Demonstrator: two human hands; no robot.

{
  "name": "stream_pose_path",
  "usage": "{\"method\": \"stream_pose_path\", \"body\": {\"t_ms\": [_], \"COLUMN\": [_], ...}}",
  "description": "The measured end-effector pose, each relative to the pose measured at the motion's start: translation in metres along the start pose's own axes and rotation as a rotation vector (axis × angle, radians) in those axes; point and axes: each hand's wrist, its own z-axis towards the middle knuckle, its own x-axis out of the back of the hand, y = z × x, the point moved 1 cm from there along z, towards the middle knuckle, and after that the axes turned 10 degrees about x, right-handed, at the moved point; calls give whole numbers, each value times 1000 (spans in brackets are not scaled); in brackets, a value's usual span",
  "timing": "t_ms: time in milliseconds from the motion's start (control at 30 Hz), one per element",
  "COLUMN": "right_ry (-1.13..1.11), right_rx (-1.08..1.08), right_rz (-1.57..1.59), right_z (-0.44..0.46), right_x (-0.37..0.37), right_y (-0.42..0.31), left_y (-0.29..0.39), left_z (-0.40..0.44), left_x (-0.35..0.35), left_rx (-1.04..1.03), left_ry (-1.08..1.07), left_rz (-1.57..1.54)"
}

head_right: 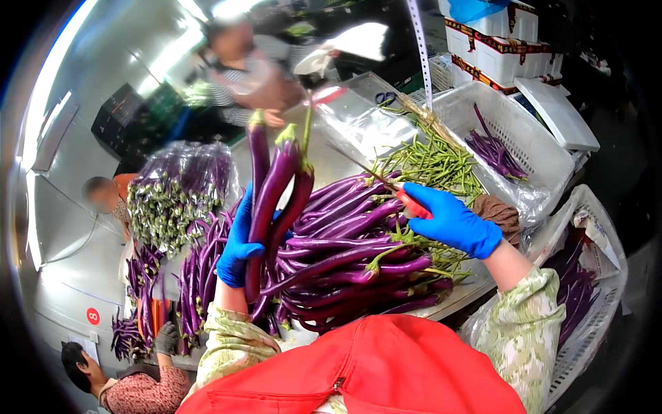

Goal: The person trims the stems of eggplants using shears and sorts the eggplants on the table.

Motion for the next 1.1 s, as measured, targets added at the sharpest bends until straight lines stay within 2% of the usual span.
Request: {"method": "stream_pose_path", "body": {"t_ms": [67, 100, 200, 300, 567, 800, 900, 1000, 1033, 1100], "right_ry": [-59, -55, -43, -104, -68, -57, -13, -118, -88, 87], "right_rx": [51, -37, 63, -40, 171, 223, 172, -51, 6, -61], "right_rz": [-42, 56, -40, -107, -296, -448, -462, -614, -613, -389], "right_z": [5, 4, 4, 1, -9, -13, -16, -21, -24, -28], "right_x": [-2, -4, 1, 10, 20, 24, 18, 17, 16, 16], "right_y": [6, -7, -5, -19, -7, 4, 4, 9, 8, 18], "left_y": [4, 3, 3, 0, -6, -12, -19, -18, -16, -6], "left_z": [-3, -4, -6, -6, 10, 18, 21, 24, 24, 20], "left_x": [-12, -12, -6, -4, -18, -25, -21, -11, -8, -2], "left_rx": [34, 34, 100, 123, 151, 173, 147, 185, 175, 55], "left_ry": [-22, -22, -20, 4, 40, 0, 6, -31, -27, 25], "left_rz": [-31, -32, -59, -74, -27, -55, -55, -52, -71, -87]}}
